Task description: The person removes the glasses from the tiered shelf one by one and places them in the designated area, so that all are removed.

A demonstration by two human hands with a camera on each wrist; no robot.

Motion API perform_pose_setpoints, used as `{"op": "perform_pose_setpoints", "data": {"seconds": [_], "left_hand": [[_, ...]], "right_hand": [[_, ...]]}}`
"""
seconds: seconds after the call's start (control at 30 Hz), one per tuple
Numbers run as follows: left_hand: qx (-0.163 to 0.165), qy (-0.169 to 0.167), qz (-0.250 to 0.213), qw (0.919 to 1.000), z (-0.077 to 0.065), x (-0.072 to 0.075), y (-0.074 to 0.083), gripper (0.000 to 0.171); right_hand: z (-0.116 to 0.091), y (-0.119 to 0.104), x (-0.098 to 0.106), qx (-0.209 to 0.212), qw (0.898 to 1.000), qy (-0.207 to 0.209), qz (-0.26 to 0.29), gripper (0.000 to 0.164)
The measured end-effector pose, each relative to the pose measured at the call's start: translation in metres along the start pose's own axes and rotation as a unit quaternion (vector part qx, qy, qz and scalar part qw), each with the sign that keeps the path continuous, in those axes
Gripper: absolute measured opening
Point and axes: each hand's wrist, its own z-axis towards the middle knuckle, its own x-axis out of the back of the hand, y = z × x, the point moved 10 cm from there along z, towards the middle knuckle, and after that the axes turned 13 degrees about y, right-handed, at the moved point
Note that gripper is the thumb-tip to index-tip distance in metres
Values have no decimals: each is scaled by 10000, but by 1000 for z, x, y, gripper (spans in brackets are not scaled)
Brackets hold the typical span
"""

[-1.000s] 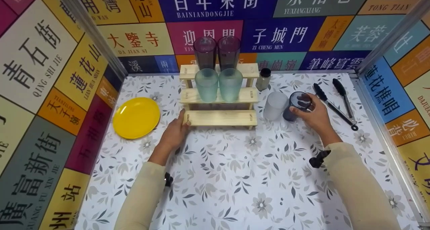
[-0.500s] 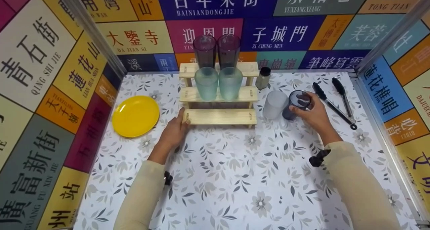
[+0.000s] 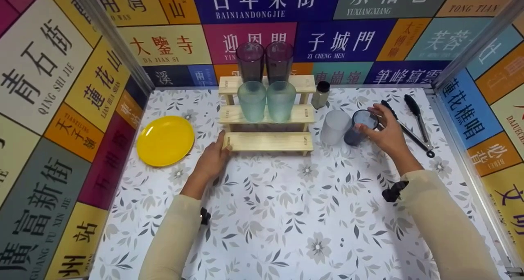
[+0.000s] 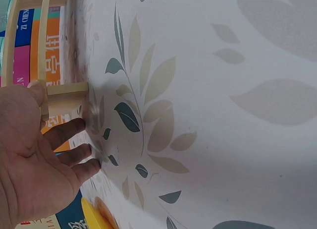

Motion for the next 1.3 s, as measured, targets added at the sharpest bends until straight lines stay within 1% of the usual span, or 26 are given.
{"op": "perform_pose_setpoints", "data": {"seconds": [0.1, 0.17, 0.27, 0.33, 0.43, 0.63, 0.77, 0.93, 1.1, 1.2, 1.3], "left_hand": [[172, -86, -17, 9998, 0, 0, -2, 71], [229, -115, -23, 9997, 0, 0, -4, 72], [171, -90, -46, 9998, 0, 0, -4, 72], [117, -50, -62, 9999, 0, 1, -3, 72], [104, -20, -84, 9999, -1, 1, -4, 72], [120, -9, -30, 9999, -1, -2, -6, 72], [70, 38, -65, 9999, -1, 0, -3, 72], [-37, 100, -40, 9999, -1, 4, 1, 71], [-10, 50, 74, 10000, 0, 2, 1, 71], [-9, 42, 108, 9999, 0, 1, 1, 72], [-13, 65, 116, 9999, 0, 1, 1, 72]], "right_hand": [[1, -14, 0, 205, 9996, 115, -126, 99], [2, -25, -1, 375, 9985, 236, -319, 99], [3, -41, -3, 722, 9950, 446, -534, 97], [4, -51, -7, 924, 9929, 538, -520, 95], [5, -67, -19, 1213, 9898, 550, -508, 95], [1, -99, -53, 1567, 9862, 262, -471, 95], [-2, -119, -74, 1803, 9826, 125, -436, 93], [-4, -137, -99, 1820, 9830, -206, -88, 94], [-8, -147, -125, 1634, 9848, -591, 69, 98], [-10, -152, -137, 1512, 9859, -681, 216, 97], [-10, -158, -146, 1497, 9858, -696, 310, 93]]}}
